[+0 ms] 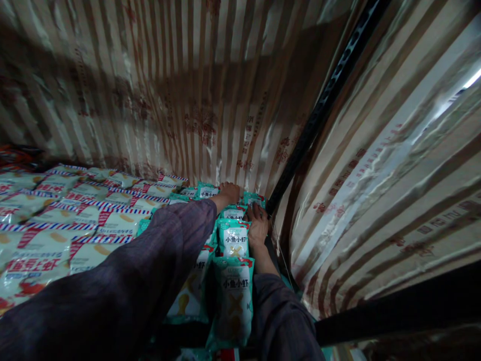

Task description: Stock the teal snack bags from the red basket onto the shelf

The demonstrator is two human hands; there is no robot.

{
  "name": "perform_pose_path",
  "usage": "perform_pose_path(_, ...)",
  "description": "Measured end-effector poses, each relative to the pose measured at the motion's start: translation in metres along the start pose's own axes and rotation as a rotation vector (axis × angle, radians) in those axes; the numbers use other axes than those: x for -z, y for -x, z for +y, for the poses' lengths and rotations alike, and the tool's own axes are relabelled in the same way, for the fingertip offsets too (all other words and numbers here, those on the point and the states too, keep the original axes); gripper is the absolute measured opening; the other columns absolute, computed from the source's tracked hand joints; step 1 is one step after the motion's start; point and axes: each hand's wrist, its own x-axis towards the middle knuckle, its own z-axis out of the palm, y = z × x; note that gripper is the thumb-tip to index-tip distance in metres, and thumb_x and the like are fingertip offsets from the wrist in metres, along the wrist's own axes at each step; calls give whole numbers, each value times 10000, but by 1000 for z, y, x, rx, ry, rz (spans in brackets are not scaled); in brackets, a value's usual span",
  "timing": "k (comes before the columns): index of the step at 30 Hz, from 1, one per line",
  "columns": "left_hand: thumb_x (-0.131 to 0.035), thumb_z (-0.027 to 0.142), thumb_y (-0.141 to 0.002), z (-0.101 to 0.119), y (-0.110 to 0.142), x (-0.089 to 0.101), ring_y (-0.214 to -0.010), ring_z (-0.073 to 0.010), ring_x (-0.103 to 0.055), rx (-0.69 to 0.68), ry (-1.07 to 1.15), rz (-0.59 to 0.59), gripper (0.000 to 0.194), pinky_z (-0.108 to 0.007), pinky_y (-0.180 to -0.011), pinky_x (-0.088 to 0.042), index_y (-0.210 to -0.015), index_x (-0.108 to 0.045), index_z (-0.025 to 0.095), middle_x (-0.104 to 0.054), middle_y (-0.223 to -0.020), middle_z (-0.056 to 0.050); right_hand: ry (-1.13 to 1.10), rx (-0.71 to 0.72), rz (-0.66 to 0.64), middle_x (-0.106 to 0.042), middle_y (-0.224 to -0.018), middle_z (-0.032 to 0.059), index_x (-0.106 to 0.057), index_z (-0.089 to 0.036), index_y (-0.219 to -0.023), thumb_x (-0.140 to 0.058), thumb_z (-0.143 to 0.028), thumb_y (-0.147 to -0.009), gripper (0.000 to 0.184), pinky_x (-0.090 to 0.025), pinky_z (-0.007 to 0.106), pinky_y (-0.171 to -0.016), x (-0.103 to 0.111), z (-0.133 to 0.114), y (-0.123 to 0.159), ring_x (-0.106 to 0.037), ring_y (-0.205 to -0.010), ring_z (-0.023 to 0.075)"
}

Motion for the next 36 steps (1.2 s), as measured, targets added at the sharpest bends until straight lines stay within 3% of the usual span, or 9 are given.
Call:
perform_pose_path(3,-486,217,-862,3,2,2,-1266,-321,-469,38,-28,3,422,-449,-1032,-339,-1252,-600,101,-595,-1253,-221,23,-4,-40,-489,-1462,69,-591,-238,-1310,-464,-267,-917,414,-394,419,-994,4,-3,-2,-382,-1318,290)
perform_pose_path(10,-553,356,-860,7,0,5,-1248,-323,-492,84,-12,9,472,-435,-1018,-373,-1250,-586,93,-601,-1263,-212,34,-18,-83,-503,-1451,70,-587,-233,-1313,-459,-230,-895,437,-412,434,-953,11,-8,-5,-406,-1288,303)
perform_pose_path(15,-478,218,-887,7,-4,4,-1256,-299,-497,139,5,35,391,-404,-994,-402,-1241,-593,99,-608,-1258,-198,-1,-7,-37,-535,-1421,72,-594,-216,-1305,-461,-204,-885,441,-406,411,-962,10,-6,-3,-425,-1266,290)
perform_pose_path(21,-567,329,-859,3,-7,1,-1247,-322,-497,178,24,56,439,-398,-986,-407,-1217,-604,77,-607,-1232,-227,-79,6,37,-585,-1366,78,-627,-184,-1257,-422,-237,-930,389,-381,400,-1018,6,-2,0,-431,-1259,258)
perform_pose_path(24,-551,300,-871,4,-5,0,-1256,-318,-487,192,32,72,425,-392,-993,-402,-1220,-600,64,-588,-1251,-236,-116,-2,70,-602,-1338,97,-635,-153,-1241,-399,-261,-947,392,-359,394,-1054,5,1,2,-432,-1263,245)
perform_pose_path(31,-519,269,-877,7,4,8,-1233,-291,-513,179,63,102,394,-367,-996,-404,-1195,-629,64,-612,-1221,-221,-195,-180,234,-572,-1324,188,-636,-103,-1219,-324,-274,-944,449,-349,476,-1066,6,11,18,-417,-1286,281)
perform_pose_path(36,-443,173,-878,19,26,22,-1183,-266,-551,155,75,100,373,-358,-969,-430,-1174,-648,76,-648,-1181,-194,-239,-253,229,-521,-1363,200,-593,-102,-1261,-355,-244,-902,454,-353,485,-1068,-2,15,26,-448,-1276,293)
